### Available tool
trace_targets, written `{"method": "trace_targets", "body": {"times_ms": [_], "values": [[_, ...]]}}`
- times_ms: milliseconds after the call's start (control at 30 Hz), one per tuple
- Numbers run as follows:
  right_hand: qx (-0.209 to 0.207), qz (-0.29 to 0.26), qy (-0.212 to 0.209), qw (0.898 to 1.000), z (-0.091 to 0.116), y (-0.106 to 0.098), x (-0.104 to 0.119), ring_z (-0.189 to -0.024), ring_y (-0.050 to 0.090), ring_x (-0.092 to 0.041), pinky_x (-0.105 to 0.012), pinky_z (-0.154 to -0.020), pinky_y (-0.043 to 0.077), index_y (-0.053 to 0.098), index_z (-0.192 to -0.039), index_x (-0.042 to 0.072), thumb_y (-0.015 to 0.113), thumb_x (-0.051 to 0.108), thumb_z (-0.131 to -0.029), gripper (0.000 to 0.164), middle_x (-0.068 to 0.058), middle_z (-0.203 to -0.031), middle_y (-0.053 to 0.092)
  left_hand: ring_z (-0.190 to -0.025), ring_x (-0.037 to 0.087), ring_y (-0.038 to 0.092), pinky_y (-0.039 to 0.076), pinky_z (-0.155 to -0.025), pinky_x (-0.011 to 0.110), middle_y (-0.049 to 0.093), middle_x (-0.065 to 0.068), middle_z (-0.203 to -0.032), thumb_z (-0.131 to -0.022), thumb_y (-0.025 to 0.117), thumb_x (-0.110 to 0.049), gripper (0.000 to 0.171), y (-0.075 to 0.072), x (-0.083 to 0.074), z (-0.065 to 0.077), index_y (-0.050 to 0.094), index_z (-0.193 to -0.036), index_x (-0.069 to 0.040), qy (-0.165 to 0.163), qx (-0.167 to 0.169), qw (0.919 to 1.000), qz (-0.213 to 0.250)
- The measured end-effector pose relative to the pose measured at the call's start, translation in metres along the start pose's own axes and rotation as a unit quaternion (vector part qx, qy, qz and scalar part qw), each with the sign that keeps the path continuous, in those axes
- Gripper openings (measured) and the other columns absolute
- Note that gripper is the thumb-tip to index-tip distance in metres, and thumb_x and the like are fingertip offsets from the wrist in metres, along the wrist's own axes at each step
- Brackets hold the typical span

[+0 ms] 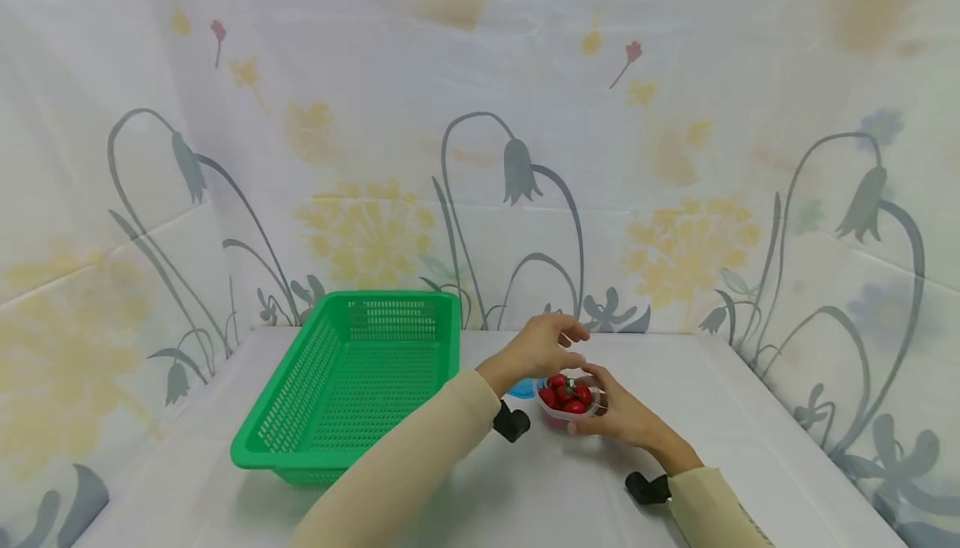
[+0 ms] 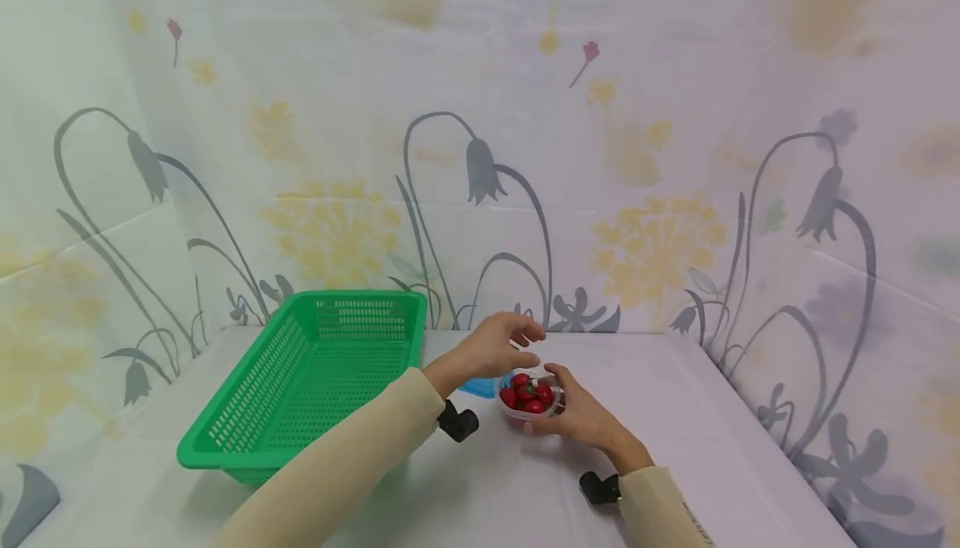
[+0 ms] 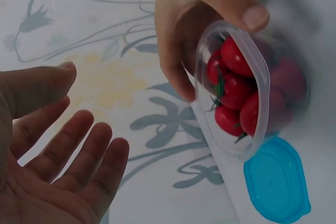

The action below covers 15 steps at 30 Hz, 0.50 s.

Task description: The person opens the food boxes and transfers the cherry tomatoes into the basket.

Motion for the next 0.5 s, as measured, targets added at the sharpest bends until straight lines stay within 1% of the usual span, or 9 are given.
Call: {"method": "trace_targets", "body": {"times_ms": [67,233,367,500], "values": [[0.002,0.003,0.002,1.000,-0.001,0.001,0.000,-0.127,0.042,-0.035,-0.052,-0.101,0.039,0.022,-0.146,0.013,0.081,0.034,-0.073,0.096,-0.014,-0.142,0.039,-0.106,0.017,0.059,0.052,-0.076,0.021,0.063,-0.005,-0.105,-0.085,0.072,-0.013,0.027,-0.001,0.006,-0.003,0.067,-0.112,-0.016,0.001,0.027,0.9995,-0.015],[0.006,-0.006,-0.008,1.000,-0.002,0.002,0.000,-0.123,0.046,-0.036,-0.049,-0.098,0.042,0.019,-0.147,0.006,0.081,0.030,-0.074,0.099,-0.015,-0.142,0.039,-0.095,0.012,0.060,0.051,-0.075,0.019,0.064,-0.005,-0.101,-0.083,0.074,-0.009,0.026,0.000,0.017,-0.008,0.068,-0.109,-0.013,0.009,0.084,0.9944,-0.063],[0.005,-0.004,-0.018,1.000,-0.003,0.002,0.000,-0.120,0.049,-0.035,-0.046,-0.096,0.044,0.020,-0.146,0.005,0.081,0.031,-0.074,0.099,-0.014,-0.141,0.041,-0.090,0.011,0.057,0.052,-0.073,0.019,0.062,-0.003,-0.098,-0.082,0.075,-0.007,0.027,0.002,0.024,-0.011,0.069,-0.107,-0.013,0.002,0.109,0.9896,-0.094],[0.006,-0.005,-0.017,1.000,-0.002,0.002,0.001,-0.122,0.047,-0.037,-0.048,-0.098,0.043,0.021,-0.146,0.005,0.081,0.032,-0.073,0.099,-0.014,-0.141,0.042,-0.088,0.011,0.055,0.051,-0.070,0.018,0.061,-0.002,-0.097,-0.081,0.075,-0.007,0.027,0.004,0.031,-0.013,0.069,-0.106,-0.015,-0.008,0.122,0.9856,-0.117]]}}
Point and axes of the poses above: each hand's wrist, its own z-axis away from the middle knuckle, its own y-axis out of the palm, x = y × z, the point moved 3 cm from there along -z, towards the middle knuckle
